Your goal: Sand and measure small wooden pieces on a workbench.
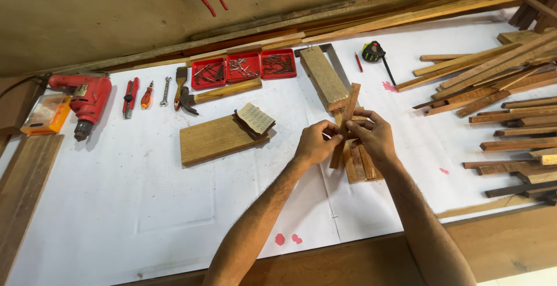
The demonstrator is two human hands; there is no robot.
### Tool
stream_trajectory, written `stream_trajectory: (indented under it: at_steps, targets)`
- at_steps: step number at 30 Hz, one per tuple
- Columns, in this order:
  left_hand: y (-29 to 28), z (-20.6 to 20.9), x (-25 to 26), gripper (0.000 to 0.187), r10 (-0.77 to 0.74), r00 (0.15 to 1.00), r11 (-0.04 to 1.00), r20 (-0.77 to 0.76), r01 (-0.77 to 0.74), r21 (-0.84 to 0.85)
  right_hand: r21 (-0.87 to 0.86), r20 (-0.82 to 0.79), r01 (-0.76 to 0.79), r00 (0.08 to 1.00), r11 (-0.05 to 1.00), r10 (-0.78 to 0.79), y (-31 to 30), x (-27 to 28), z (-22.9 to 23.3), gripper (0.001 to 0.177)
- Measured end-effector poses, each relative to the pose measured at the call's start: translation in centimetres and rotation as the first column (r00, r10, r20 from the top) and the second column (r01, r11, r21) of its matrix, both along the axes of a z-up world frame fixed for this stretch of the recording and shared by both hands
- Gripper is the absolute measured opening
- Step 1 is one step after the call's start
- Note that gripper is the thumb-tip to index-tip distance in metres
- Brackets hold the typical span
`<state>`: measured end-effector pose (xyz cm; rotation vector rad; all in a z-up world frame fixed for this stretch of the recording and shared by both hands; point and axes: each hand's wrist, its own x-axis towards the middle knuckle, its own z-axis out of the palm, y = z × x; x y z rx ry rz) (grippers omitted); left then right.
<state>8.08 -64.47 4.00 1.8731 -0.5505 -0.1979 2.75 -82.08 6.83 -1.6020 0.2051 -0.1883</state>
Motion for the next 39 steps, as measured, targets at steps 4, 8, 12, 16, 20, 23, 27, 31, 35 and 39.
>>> stream_trajectory:
  at_steps: [4,8,12,16,20,23,27,31,35,39]
  targets:
    - [4.2,0.6,0.5,0.022,0.052,0.999,0.998,-0.007,-0.052,-0.047,0.061,0.012,-0.117,0.993,0.991,0.116,3.3,1.3,0.9,0.042]
    - [9.6,0.0,1.5,0.020,0.153,0.983,0.986,0.099,-0.145,-0.083,-0.059,-0.057,-0.229,0.973,0.972,0.225,7.5,3.2,1.9,0.041]
    - [16.0,1.7,1.5,0.022,0.305,0.952,0.942,0.001,-0.302,-0.149,-0.245,-0.051,-0.274,0.962,0.930,0.269,11.9,6.4,1.0,0.038]
    - [22.1,1.9,1.6,0.018,0.483,0.799,0.872,0.357,-0.475,-0.117,-0.555,0.114,-0.210,0.939,0.805,0.324,16.4,9.9,-0.6,0.036]
    - [26.1,2.4,0.4,0.021,0.561,0.753,0.792,0.344,-0.609,0.043,-0.850,0.060,-0.172,0.908,0.498,0.415,21.7,9.8,2.0,0.053]
    - [28.1,1.7,0.1,0.025,0.573,0.715,0.751,0.401,-0.654,0.092,-0.916,-0.126,-0.245,0.928,0.318,0.350,24.3,10.6,1.9,0.065]
    - [29.7,1.1,-0.6,0.029,0.577,0.702,0.703,0.417,-0.687,0.184,-0.920,-0.133,-0.246,0.928,0.304,0.349,25.2,12.4,-1.1,0.046]
    - [30.3,-0.1,-0.5,0.029,0.556,0.709,0.681,0.433,-0.688,0.251,-0.928,-0.108,-0.237,0.910,0.286,0.401,26.5,12.1,-1.7,0.047]
    - [29.8,0.9,-0.8,0.021,0.580,0.689,0.640,0.435,-0.716,0.279,-0.935,0.034,-0.162,0.843,0.314,0.537,28.5,11.6,-1.0,0.054]
    - [29.5,-0.1,-0.4,0.022,0.568,0.678,0.615,0.466,-0.726,0.307,-0.963,-0.002,-0.172,0.771,0.206,0.637,30.1,11.1,-1.8,0.034]
